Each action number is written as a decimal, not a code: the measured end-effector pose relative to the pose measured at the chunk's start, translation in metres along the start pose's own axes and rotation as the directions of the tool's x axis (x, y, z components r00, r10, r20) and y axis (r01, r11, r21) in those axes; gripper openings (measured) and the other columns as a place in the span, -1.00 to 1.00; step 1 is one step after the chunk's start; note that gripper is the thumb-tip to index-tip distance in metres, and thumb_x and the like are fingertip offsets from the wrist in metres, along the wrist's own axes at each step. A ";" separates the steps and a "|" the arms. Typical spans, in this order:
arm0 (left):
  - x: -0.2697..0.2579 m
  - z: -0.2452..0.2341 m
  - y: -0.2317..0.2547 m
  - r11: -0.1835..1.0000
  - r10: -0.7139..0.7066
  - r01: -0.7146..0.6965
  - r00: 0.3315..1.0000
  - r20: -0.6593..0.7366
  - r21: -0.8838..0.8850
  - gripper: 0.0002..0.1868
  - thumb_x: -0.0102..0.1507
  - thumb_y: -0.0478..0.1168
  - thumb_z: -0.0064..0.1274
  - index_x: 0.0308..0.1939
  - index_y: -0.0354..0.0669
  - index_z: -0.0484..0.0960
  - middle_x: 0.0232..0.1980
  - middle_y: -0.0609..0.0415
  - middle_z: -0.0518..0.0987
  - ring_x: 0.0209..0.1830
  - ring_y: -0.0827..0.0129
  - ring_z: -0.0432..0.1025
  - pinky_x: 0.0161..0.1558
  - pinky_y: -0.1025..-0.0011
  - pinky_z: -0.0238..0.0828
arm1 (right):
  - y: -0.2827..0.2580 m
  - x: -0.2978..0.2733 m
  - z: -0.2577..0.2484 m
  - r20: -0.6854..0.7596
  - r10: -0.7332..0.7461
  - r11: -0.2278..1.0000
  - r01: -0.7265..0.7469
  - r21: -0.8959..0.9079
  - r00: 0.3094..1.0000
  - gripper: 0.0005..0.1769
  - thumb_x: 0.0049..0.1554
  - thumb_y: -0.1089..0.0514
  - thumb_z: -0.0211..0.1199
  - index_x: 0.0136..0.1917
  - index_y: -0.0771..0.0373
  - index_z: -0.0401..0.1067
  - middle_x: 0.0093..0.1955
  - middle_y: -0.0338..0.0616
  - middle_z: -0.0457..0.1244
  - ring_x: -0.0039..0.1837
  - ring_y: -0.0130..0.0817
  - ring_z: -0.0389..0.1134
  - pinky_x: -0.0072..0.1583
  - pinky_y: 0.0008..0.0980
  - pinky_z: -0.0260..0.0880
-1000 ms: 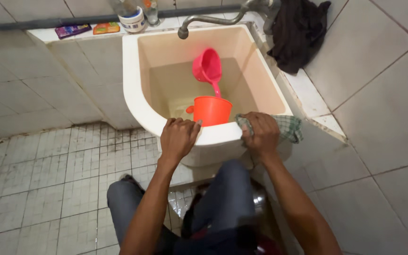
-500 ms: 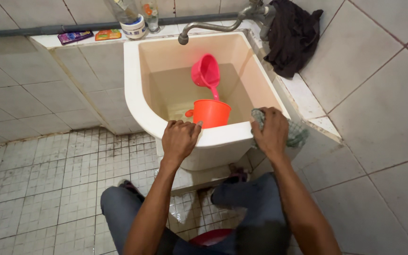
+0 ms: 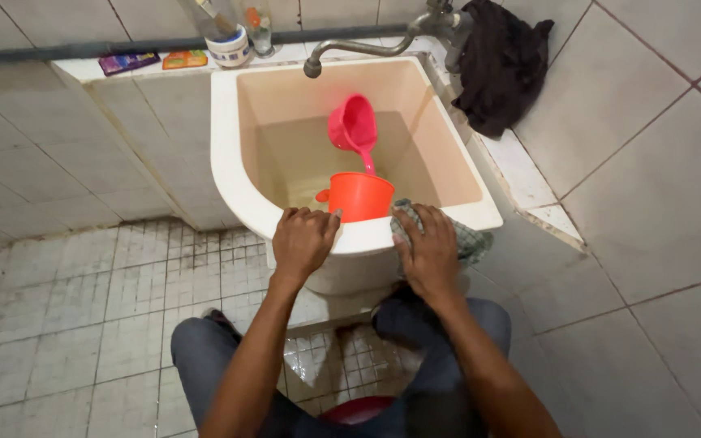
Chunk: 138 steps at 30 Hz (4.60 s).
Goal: The person scrubs the exterior side of a white bathtub with a cloth, then wipes the rim and adjacent tiled surfaces. A pink scoop and an orange cup remain in the tub during the task.
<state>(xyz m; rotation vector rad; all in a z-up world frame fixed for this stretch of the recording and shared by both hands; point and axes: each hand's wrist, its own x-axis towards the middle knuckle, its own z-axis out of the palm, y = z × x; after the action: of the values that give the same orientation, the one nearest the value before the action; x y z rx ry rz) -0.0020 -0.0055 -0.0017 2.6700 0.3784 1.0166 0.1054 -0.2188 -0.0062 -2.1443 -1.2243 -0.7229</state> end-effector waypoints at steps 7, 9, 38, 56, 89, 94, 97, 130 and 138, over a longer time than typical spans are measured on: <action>-0.002 0.002 -0.001 1.000 -0.018 0.018 1.000 0.006 -0.019 -0.54 0.38 -0.03 -0.02 -0.51 -0.20 0.71 -0.46 -0.02 0.65 -0.34 0.11 0.51 -0.02 0.15 0.39 | 0.060 -0.001 -0.007 0.042 0.050 0.998 -0.049 -0.029 0.998 -0.53 0.18 0.11 0.22 0.36 0.17 0.41 0.37 0.10 0.24 0.41 0.14 0.22 0.40 0.08 0.12; -0.003 0.003 -0.001 1.000 -0.027 0.027 1.000 0.009 -0.013 -0.53 0.38 -0.03 -0.02 -0.53 -0.20 0.71 -0.46 -0.01 0.65 -0.33 0.12 0.52 0.01 0.15 0.39 | 0.079 -0.001 -0.011 0.008 0.076 0.996 -0.076 -0.040 0.997 -0.55 0.20 0.12 0.21 0.36 0.17 0.42 0.36 0.09 0.25 0.40 0.12 0.23 0.39 0.08 0.12; -0.001 -0.002 -0.003 0.997 0.007 -0.006 1.000 0.007 -0.071 -0.60 0.36 -0.08 0.01 -0.48 -0.21 0.71 -0.42 -0.03 0.66 -0.32 0.11 0.53 -0.03 0.15 0.37 | -0.032 0.002 0.022 0.036 0.053 0.998 -0.053 0.016 0.998 -0.52 0.20 0.05 0.21 0.38 0.12 0.38 0.39 0.03 0.20 0.46 0.07 0.16 0.48 0.13 0.04; -0.009 -0.003 -0.004 0.991 0.057 -0.071 0.990 -0.127 -0.113 -0.77 0.32 -0.16 0.08 -0.33 -0.21 0.72 -0.30 0.04 0.67 -0.22 0.12 0.51 0.03 0.15 0.37 | 0.044 0.000 0.003 -0.099 0.071 0.997 -0.071 -0.002 0.993 -0.62 0.23 0.08 0.20 0.31 0.17 0.45 0.37 0.04 0.28 0.44 0.08 0.25 0.44 0.07 0.13; -0.009 0.002 -0.007 0.994 0.005 -0.017 0.994 -0.113 -0.103 -0.74 0.35 -0.17 0.07 -0.37 -0.21 0.71 -0.33 0.04 0.66 -0.25 0.14 0.52 0.02 0.16 0.38 | 0.023 0.031 -0.015 0.367 -0.177 0.965 0.088 0.246 0.913 -0.36 -0.02 0.12 0.51 0.28 0.18 0.34 0.44 0.08 0.18 0.49 0.16 0.12 0.45 0.16 0.00; -0.011 0.001 -0.007 0.995 0.019 -0.032 0.991 -0.131 -0.095 -0.74 0.35 -0.17 0.07 -0.37 -0.21 0.70 -0.33 0.05 0.66 -0.25 0.15 0.52 0.04 0.16 0.38 | 0.039 0.027 -0.023 0.313 -0.094 0.925 -0.033 0.378 0.945 -0.37 -0.03 0.30 0.37 0.31 0.11 0.32 0.39 -0.07 0.29 0.44 -0.06 0.30 0.43 -0.06 0.23; -0.010 0.002 -0.006 0.994 0.014 -0.027 0.992 -0.129 -0.102 -0.74 0.34 -0.17 0.07 -0.38 -0.21 0.71 -0.33 0.05 0.66 -0.25 0.16 0.52 0.03 0.17 0.38 | 0.061 0.032 -0.044 0.322 0.115 0.921 -0.223 0.321 0.940 -0.37 0.00 0.33 0.32 0.34 0.08 0.31 0.36 -0.16 0.31 0.31 -0.16 0.38 0.26 -0.23 0.40; -0.011 -0.001 -0.004 0.991 -0.017 -0.001 0.991 -0.136 -0.131 -0.69 0.39 -0.20 0.00 -0.39 -0.25 0.69 -0.32 0.01 0.66 -0.24 0.12 0.51 0.01 0.17 0.37 | -0.023 0.035 0.026 0.315 -0.268 0.915 0.137 0.380 0.910 -0.43 -0.06 0.32 0.29 0.26 0.14 0.46 0.37 0.00 0.28 0.40 0.03 0.29 0.40 -0.05 0.29; -0.017 0.000 -0.007 0.980 0.006 -0.046 0.978 -0.206 -0.192 -0.81 0.39 -0.25 0.02 -0.12 -0.24 0.72 -0.10 0.05 0.70 -0.04 0.21 0.56 0.16 0.19 0.37 | 0.007 0.034 0.004 0.305 -0.183 0.953 0.092 0.290 0.935 -0.47 -0.08 0.28 0.29 0.20 0.08 0.50 0.36 -0.03 0.29 0.39 0.01 0.30 0.35 -0.05 0.31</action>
<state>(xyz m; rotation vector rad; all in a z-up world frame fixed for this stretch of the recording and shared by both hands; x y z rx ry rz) -0.0150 -0.0047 -0.0146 2.4099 0.2676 1.2723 0.1268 -0.1991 0.0126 -2.0124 -1.5627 -0.2325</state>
